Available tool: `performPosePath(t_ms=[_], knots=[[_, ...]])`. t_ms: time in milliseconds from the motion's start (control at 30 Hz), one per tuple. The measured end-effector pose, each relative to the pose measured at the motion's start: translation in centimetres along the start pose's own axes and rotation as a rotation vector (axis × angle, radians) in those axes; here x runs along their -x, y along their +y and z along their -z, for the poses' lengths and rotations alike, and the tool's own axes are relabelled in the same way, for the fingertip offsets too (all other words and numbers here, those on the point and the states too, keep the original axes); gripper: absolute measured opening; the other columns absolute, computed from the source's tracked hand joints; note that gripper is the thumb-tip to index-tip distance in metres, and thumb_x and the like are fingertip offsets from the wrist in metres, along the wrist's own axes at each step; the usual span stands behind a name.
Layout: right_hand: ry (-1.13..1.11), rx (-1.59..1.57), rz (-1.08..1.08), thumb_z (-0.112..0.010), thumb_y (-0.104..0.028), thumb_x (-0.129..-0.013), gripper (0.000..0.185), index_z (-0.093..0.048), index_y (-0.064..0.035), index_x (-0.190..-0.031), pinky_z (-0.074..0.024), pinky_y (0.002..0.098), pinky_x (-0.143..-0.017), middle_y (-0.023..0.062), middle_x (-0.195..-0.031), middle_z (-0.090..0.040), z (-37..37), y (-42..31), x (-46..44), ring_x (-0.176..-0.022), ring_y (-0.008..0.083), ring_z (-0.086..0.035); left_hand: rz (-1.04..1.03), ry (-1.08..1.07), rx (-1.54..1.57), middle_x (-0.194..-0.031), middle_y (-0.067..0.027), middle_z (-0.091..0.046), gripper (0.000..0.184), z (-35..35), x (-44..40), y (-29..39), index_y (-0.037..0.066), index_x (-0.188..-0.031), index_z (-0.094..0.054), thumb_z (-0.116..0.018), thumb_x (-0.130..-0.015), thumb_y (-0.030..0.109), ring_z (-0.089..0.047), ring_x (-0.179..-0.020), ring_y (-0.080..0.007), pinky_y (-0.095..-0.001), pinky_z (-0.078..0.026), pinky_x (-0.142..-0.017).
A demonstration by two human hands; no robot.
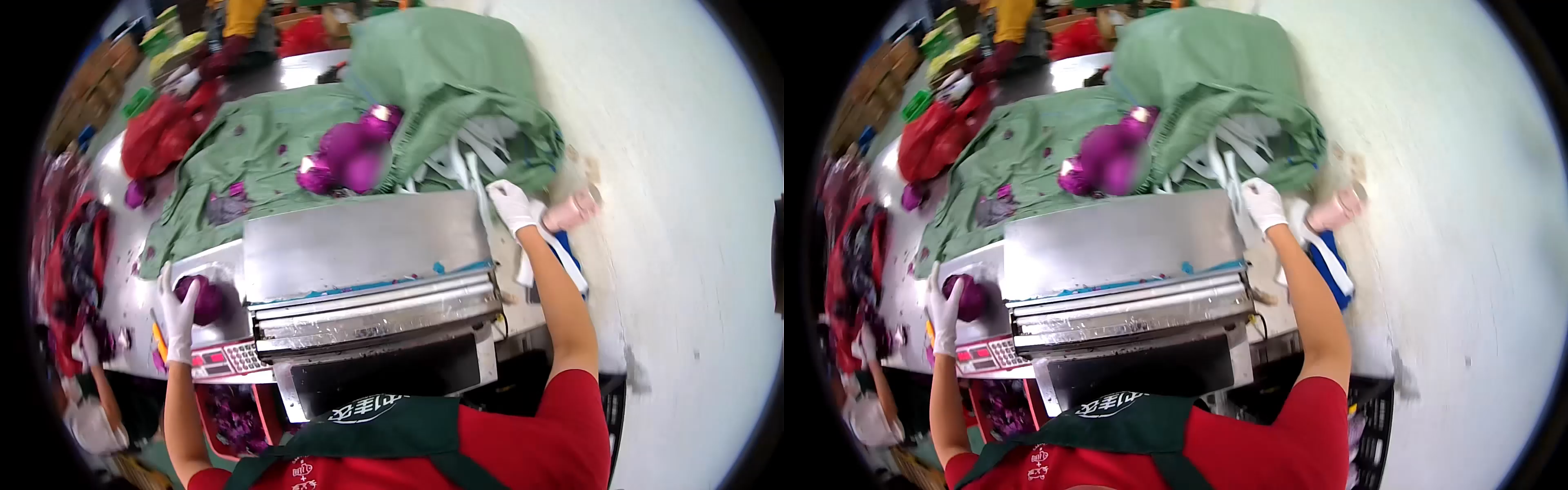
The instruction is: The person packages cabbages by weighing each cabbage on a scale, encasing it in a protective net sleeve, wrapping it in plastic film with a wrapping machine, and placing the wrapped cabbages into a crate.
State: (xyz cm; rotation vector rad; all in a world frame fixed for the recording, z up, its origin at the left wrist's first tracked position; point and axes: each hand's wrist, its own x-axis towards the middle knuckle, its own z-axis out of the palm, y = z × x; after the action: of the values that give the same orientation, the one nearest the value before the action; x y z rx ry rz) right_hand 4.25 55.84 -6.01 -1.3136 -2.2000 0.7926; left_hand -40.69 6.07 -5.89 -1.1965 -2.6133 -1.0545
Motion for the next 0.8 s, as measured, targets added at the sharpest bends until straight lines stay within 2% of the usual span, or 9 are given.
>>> performPosePath(t_ms=[67, 133, 233, 300, 400, 500, 567, 633, 800], knots=[[-0.058, 0.154, -0.021, -0.06, -0.042, -0.083, 0.048, -0.064, -0.0011, -0.108, -0.045, 0.0381, -0.088, 0.0194, -0.108, -0.065, -1.4, 1.1, -4.7, -0.102, 0.0332, -0.061, 0.199, 0.003, 0.226, -0.112, -0.0162, -0.06, 0.055, -0.6, 1.3, -0.6, 0.001, -0.124, -0.054, -0.073, -0.075, 0.019, -0.057, -0.104, -0.0285, -0.0346, -0.042, -0.094], [-0.212, -0.09, -0.008, -0.06, -0.03, -0.086, 0.048, -0.055, 0.0025, -0.121, -0.0414, 0.0345, -0.095, 0.0163, -0.123, -0.058, -4.0, 3.2, -7.9, -0.112, 0.0268, -0.055, 0.298, -0.094, 0.074, -0.117, -0.0129, -0.059, 0.055, 1.7, 0.6, 5.4, 0.0, -0.123, -0.052, -0.07, -0.079, 0.027, -0.055, -0.11, -0.0215, -0.0337, -0.041, -0.097], [-0.342, -0.241, 0.132, -0.058, -0.021, -0.088, 0.044, -0.05, 0.004, -0.124, -0.0403, 0.033, -0.096, 0.0141, -0.124, -0.055, -4.4, 1.2, -9.7, -0.113, 0.0233, -0.052, 0.667, 0.033, -0.06, -0.095, -0.0162, -0.066, 0.059, 3.3, 1.9, 7.8, 0.004, -0.105, -0.063, -0.069, -0.074, 0.054, -0.064, -0.085, -0.0291, -0.0369, -0.05, -0.079], [-0.229, -0.044, 0.24, -0.058, -0.019, -0.088, 0.039, -0.052, 0.0035, -0.119, -0.0415, 0.0322, -0.093, 0.0136, -0.118, -0.056, -4.1, -0.4, -12.3, -0.108, 0.0221, -0.053, 0.388, 0.31, 0.045, -0.107, -0.0179, -0.062, 0.058, 1.0, 3.5, 4.5, 0.006, -0.101, -0.065, -0.07, -0.071, 0.055, -0.06, -0.096, -0.0301, -0.0405, -0.045, -0.088], [0.03, 0.095, 0.407, -0.059, -0.016, -0.087, 0.032, -0.055, 0.0029, -0.112, -0.0431, 0.031, -0.088, 0.0129, -0.11, -0.058, -1.3, -7.7, -9.2, -0.101, 0.0202, -0.055, 0.708, 0.473, 0.068, -0.133, -0.0214, -0.044, 0.083, -2.8, 4.2, 1.2, 0.007, -0.133, -0.045, -0.071, -0.07, 0.053, -0.041, -0.124, -0.0404, -0.0444, -0.029, -0.108], [0.138, -0.003, 0.619, -0.059, -0.014, -0.086, 0.024, -0.058, 0.0023, -0.105, -0.0448, 0.0298, -0.083, 0.0121, -0.102, -0.06, 2.0, -13.6, -1.9, -0.095, 0.0184, -0.057, 0.522, 0.756, 0.043, -0.123, -0.0209, -0.051, 0.055, -1.6, 5.5, 4.2, 0.007, -0.126, -0.049, -0.065, -0.083, 0.038, -0.05, -0.114, -0.0343, -0.0414, -0.039, -0.098], [0.029, -0.091, 0.717, -0.059, -0.012, -0.086, 0.02, -0.06, 0.0019, -0.1, -0.0459, 0.029, -0.08, 0.0116, -0.097, -0.062, 2.5, -16.6, 3.8, -0.09, 0.0172, -0.058, 0.514, 0.615, 0.283, -0.094, -0.0124, -0.064, 0.021, -1.4, 6.3, 8.1, 0.005, -0.105, -0.063, -0.06, -0.089, 0.018, -0.055, -0.103, -0.0182, -0.0315, -0.046, -0.083], [-0.212, -0.155, 0.733, -0.059, -0.01, -0.086, 0.015, -0.062, 0.0014, -0.096, -0.047, 0.0282, -0.076, 0.0111, -0.092, -0.063, 1.5, -19.6, 10.2, -0.086, 0.016, -0.059, 0.337, 0.371, 0.994, -0.106, -0.009, -0.063, 0.027, -1.5, 7.7, 16.8, 0.007, -0.107, -0.063, -0.064, -0.088, 0.026, -0.056, -0.104, -0.0206, -0.0332, -0.045, -0.088], [-0.766, -0.261, 0.569, -0.063, -0.012, -0.087, 0.015, -0.061, 0.0019, -0.084, -0.0416, 0.0248, -0.057, 0.0033, -0.065, -0.055, -5.2, -22.8, 20.8, -0.061, 0.0069, -0.047, 0.361, -0.06, 1.231, -0.102, -0.0066, -0.063, 0.035, -4.8, 14.0, 26.0, 0.002, -0.113, -0.06, -0.068, -0.085, 0.021, -0.058, -0.095, -0.0123, -0.0286, -0.047, -0.085]])
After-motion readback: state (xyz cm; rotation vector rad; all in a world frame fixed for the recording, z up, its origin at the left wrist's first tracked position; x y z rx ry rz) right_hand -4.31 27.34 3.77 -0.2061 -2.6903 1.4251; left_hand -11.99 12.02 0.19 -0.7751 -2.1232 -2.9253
